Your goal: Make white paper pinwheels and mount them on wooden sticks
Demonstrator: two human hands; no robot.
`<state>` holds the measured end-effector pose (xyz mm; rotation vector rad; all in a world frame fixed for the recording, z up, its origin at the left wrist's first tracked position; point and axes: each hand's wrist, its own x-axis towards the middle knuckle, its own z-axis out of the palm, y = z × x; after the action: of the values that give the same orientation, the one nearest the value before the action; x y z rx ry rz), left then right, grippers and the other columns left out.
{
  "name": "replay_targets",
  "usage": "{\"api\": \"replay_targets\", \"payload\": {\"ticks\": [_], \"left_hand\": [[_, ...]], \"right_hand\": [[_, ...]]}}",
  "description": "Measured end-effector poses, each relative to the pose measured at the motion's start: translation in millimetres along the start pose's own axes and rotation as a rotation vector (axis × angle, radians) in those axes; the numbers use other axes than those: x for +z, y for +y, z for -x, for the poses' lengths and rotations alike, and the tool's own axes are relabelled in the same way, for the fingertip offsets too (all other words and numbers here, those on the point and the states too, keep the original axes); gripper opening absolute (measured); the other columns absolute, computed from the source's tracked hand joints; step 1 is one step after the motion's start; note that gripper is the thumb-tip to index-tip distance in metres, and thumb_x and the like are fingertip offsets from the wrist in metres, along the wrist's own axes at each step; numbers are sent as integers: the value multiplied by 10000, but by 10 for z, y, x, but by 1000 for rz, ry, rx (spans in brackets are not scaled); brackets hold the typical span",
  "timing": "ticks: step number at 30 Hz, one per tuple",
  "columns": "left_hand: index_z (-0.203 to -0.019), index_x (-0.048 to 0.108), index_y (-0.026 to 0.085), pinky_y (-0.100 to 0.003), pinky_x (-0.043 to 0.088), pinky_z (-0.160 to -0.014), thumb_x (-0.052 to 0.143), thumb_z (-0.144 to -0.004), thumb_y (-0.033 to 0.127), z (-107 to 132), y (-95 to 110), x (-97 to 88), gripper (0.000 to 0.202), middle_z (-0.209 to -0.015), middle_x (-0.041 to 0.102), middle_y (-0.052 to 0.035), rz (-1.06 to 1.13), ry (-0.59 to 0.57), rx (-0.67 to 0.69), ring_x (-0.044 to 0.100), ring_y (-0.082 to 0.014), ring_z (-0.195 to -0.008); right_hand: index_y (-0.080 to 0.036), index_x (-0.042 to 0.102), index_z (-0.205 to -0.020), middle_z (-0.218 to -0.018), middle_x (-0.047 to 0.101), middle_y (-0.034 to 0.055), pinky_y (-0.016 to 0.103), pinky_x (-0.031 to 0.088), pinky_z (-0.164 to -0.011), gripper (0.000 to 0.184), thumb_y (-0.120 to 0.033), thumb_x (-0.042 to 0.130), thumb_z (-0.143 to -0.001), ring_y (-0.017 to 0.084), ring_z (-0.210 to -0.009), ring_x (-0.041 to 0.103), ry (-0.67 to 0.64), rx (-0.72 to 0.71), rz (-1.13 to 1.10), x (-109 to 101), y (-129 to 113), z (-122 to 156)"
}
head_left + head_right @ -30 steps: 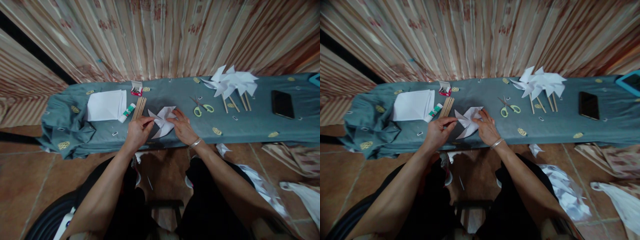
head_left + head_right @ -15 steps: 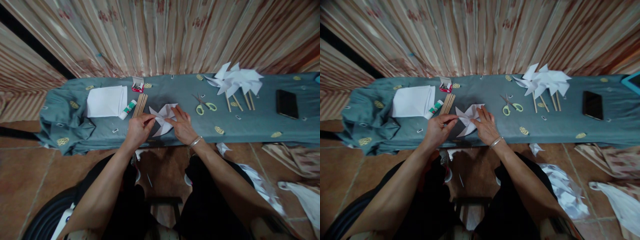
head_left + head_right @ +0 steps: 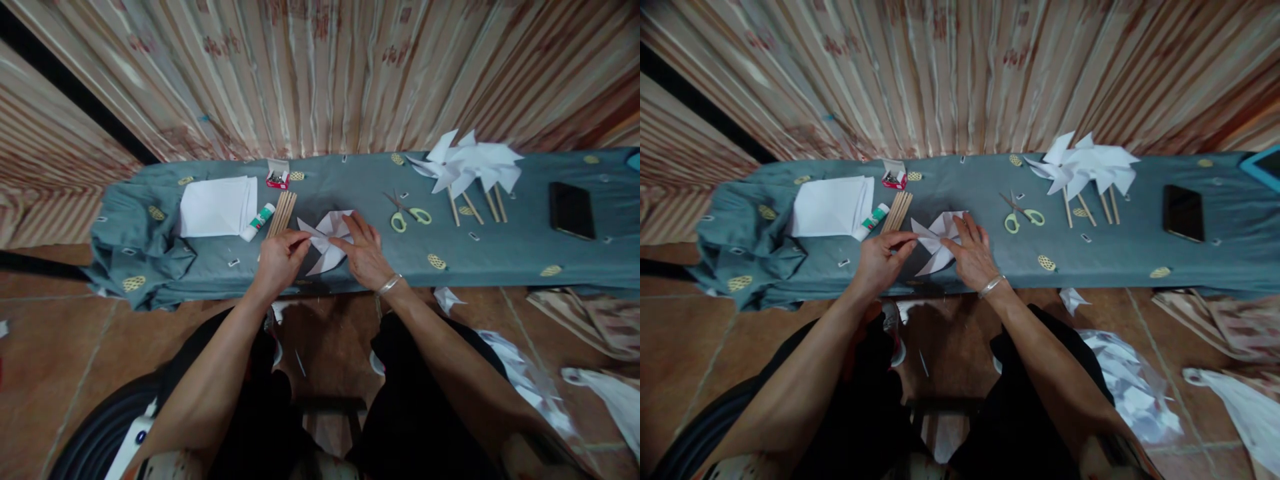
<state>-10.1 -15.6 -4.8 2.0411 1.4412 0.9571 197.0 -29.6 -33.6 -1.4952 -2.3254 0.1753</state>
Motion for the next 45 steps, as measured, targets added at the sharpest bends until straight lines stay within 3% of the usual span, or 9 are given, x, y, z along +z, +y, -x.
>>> {"api": "replay_targets", "payload": {"ticks": [5,10,15,21,27,31,38,42,45], "left_hand": [[-967,751,179,-285,507,-730,549,-845,274,-24,-22,-18,254,-897,746,-62,-1,16,-5,664,-179,-772],[-972,750,183,-289,522,-712,565,-830,279,-7,-68,-7,253,-910,754,-64,-1,17,-33,669,-179,-754],[-1014,741,177,-319,547,-735,596,-813,292,75,-154,39,274,-919,762,-81,27,-14,-113,691,-198,-766],[-1020,716,154,-347,563,-800,631,-786,321,190,-252,132,300,-934,763,-93,207,-37,-254,716,-214,-832],[-1398,401,175,-368,554,-899,692,-762,349,244,-353,290,721,-1113,713,-129,558,77,-367,701,-206,-992],[-1458,259,232,-376,523,-970,697,-779,312,248,-314,334,812,-1208,667,-110,726,114,-429,654,-192,-1111],[-1242,500,191,-301,507,-944,772,-657,99,168,69,267,652,-959,721,-39,1219,239,-725,692,-155,-947],[-946,644,136,-271,510,-885,808,-641,194,83,171,242,351,-906,727,-50,1291,70,-766,688,-136,-823],[-792,660,137,-271,513,-855,869,-556,264,21,196,241,340,-774,713,-18,1247,-19,-720,654,-107,-695]], "right_hand": [[-234,527,-1365,-1540,373,113,583,328,-1094,586,-46,389,-828,304,-1451,274,108,82,-137,-92,161,2],[-123,510,-1358,-1363,577,175,523,416,-1068,511,-220,468,-858,308,-1266,526,216,231,-192,-61,326,-53],[-143,555,-1315,-1138,718,131,458,515,-929,522,-278,560,-811,317,-1050,651,172,321,-151,-3,286,-113],[-138,542,-1330,-1107,738,112,426,533,-887,522,-194,512,-812,288,-945,702,128,439,-251,-10,199,-195],[-116,549,-1318,-1086,743,126,423,527,-903,531,-177,514,-791,274,-938,707,186,462,-404,-23,129,-215],[-138,596,-1251,-1030,760,107,413,532,-903,497,-170,549,-757,258,-937,711,286,490,-551,1,119,-227],[-142,618,-1158,-959,761,108,389,567,-818,459,-201,619,-703,240,-866,721,414,530,-989,70,174,-277],[-177,610,-1140,-924,759,73,387,578,-780,464,-249,662,-684,227,-812,720,401,548,-1172,54,211,-277],[-174,606,-1147,-942,756,78,400,571,-806,490,-291,695,-680,230,-839,716,407,531,-1240,21,236,-258]]}}
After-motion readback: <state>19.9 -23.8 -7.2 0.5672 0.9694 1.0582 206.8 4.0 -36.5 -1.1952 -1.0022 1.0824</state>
